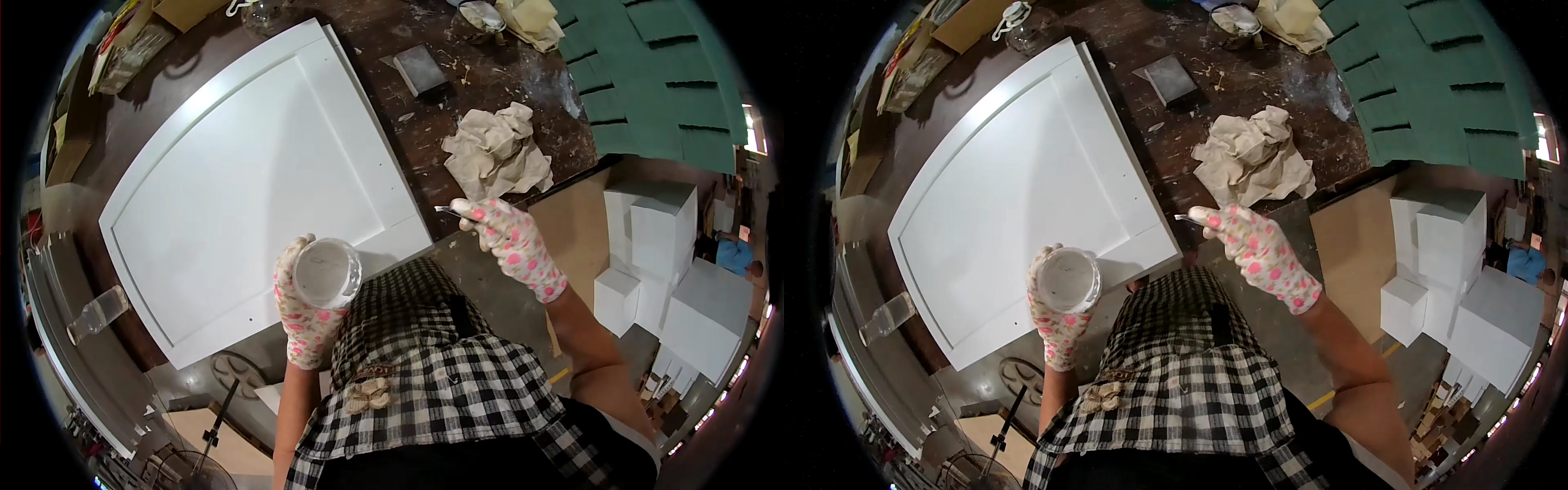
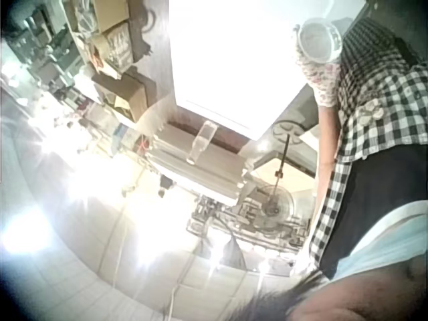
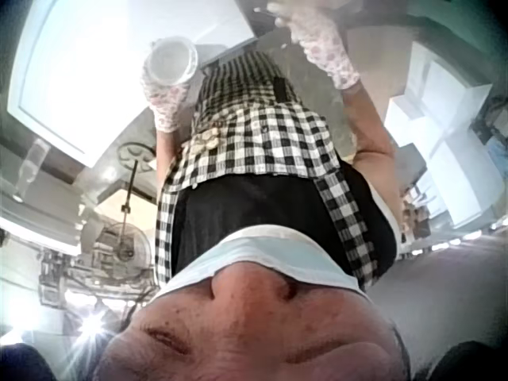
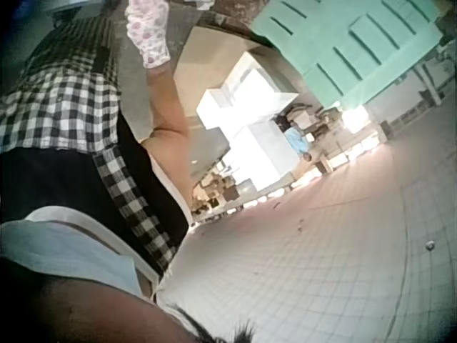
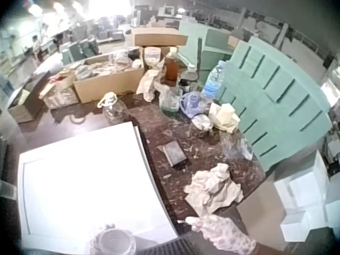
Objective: The person wipes a white cabinet door with a cloth, sands the edges with a block, applies a white substance to holes using a putty knife, and wipes the surface again.
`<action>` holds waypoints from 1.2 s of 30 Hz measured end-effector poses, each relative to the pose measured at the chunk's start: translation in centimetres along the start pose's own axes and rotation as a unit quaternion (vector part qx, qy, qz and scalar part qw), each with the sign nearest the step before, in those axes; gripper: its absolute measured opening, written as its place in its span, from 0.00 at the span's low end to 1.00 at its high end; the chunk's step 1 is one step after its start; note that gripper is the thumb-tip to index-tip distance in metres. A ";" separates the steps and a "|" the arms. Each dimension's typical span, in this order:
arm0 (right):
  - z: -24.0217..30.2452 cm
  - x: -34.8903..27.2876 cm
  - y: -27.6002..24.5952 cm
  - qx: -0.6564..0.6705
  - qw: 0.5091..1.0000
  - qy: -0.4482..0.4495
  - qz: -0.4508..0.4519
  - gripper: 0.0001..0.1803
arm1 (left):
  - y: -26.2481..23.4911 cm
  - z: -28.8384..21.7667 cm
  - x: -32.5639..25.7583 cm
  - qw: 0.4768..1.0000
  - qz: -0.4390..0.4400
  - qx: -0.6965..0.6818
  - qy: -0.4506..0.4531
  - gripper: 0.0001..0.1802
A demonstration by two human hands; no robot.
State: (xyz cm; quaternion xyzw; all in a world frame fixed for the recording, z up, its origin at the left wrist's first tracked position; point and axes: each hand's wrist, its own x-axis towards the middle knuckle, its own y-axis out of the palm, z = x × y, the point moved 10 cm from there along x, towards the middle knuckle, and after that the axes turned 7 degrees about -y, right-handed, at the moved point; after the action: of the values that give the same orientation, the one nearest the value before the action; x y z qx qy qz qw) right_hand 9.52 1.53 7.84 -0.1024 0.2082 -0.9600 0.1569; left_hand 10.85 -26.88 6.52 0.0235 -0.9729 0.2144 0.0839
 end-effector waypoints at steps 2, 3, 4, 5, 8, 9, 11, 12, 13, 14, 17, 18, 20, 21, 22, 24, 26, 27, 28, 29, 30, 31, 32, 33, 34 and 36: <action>2.7 0.4 0.3 -0.207 0.961 -0.174 -0.051 0.33 | 0.1 -0.2 0.2 0.999 0.009 0.050 0.000 0.45; 2.6 0.6 0.6 -0.199 0.964 -0.172 -0.039 0.31 | 0.1 -0.3 0.2 0.997 0.014 0.076 -0.002 0.45; 2.5 0.7 0.9 -0.191 0.966 -0.170 -0.027 0.30 | 0.1 -0.5 0.3 0.996 0.014 0.089 0.004 0.45; 2.6 0.8 1.1 -0.183 0.969 -0.168 -0.015 0.28 | 0.1 -0.6 0.4 0.995 0.015 0.095 0.008 0.46; 2.0 1.4 1.7 -0.200 0.967 -0.156 0.003 0.28 | 0.3 -1.1 0.5 0.994 0.011 0.101 0.030 0.46; 2.0 1.5 1.7 -0.207 0.965 -0.162 0.003 0.27 | 0.3 -1.3 0.5 0.994 0.011 0.103 0.035 0.46; 1.8 1.7 1.7 -0.209 0.961 -0.180 -0.004 0.29 | 0.4 -1.4 0.6 0.994 0.011 0.102 0.040 0.46; 1.8 1.7 1.8 -0.210 0.959 -0.190 -0.008 0.30 | 0.4 -1.5 0.7 0.994 0.011 0.103 0.041 0.46; 1.7 1.8 2.0 -0.216 0.958 -0.189 -0.002 0.29 | 0.3 -1.5 0.7 0.994 0.011 0.104 0.042 0.46; 1.7 1.8 2.2 -0.222 0.957 -0.188 0.003 0.28 | 0.2 -1.6 0.7 0.993 0.012 0.105 0.045 0.46; 1.8 2.0 2.2 -0.249 0.949 -0.193 0.017 0.28 | 0.2 -1.6 0.7 0.993 0.010 0.105 0.049 0.46; 1.8 2.1 2.2 -0.260 0.945 -0.196 0.021 0.28 | 0.3 -1.6 0.7 0.993 0.010 0.105 0.052 0.46; 1.4 1.8 2.0 -0.273 0.943 -0.190 0.030 0.28 | 0.3 -1.7 0.7 0.993 0.009 0.106 0.056 0.46; 1.2 1.8 1.9 -0.281 0.941 -0.186 0.033 0.28 | 0.4 -1.8 0.8 0.993 0.009 0.105 0.060 0.46; 1.5 1.7 1.5 -0.269 0.944 -0.191 0.020 0.28 | 0.4 -1.8 0.8 0.993 0.008 0.102 0.061 0.46; 2.1 1.5 0.9 -0.245 0.949 -0.198 -0.005 0.27 | 0.5 -1.7 0.7 0.993 0.010 0.099 0.065 0.46; 2.1 2.0 1.1 -0.219 0.957 -0.192 0.003 0.29 | 0.4 -0.9 0.3 0.996 0.003 0.087 0.024 0.46; 2.0 2.3 1.1 -0.205 0.960 -0.190 0.007 0.30 | 0.5 -0.5 0.3 0.997 -0.001 0.082 0.004 0.46; 1.8 2.2 1.0 -0.177 0.964 -0.197 -0.017 0.26 | 0.6 -0.7 0.3 0.996 0.000 0.090 0.011 0.45; 1.4 2.2 0.8 -0.156 0.969 -0.190 -0.018 0.25 | 0.8 -1.0 0.4 0.995 0.000 0.098 0.017 0.45; 1.0 2.2 0.7 -0.134 0.974 -0.179 -0.019 0.25 | 0.8 -1.2 0.6 0.994 0.003 0.107 0.022 0.45; 0.6 2.3 0.7 -0.112 0.979 -0.169 -0.020 0.24 | 0.9 -1.4 0.7 0.993 0.005 0.115 0.028 0.45; 0.4 2.5 1.0 -0.112 0.980 -0.166 -0.011 0.25 | 0.9 -1.5 0.9 0.992 0.007 0.123 0.033 0.45; 0.3 2.6 1.2 -0.113 0.980 -0.165 -0.002 0.25 | 1.0 -1.7 0.9 0.991 0.008 0.131 0.040 0.45; 0.2 2.7 1.4 -0.114 0.980 -0.163 0.007 0.26 | 1.0 -1.7 0.9 0.991 0.007 0.127 0.043 0.45; -0.1 2.4 1.2 -0.078 0.983 -0.166 0.005 0.25 | 1.1 -1.8 0.9 0.992 0.005 0.119 0.047 0.45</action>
State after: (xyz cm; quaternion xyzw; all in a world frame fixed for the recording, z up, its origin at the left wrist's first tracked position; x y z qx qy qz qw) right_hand 7.62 -0.28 7.52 -0.2711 0.2542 -0.9096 0.1858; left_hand 10.15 -25.19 7.81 0.0188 -0.9353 0.3303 0.1252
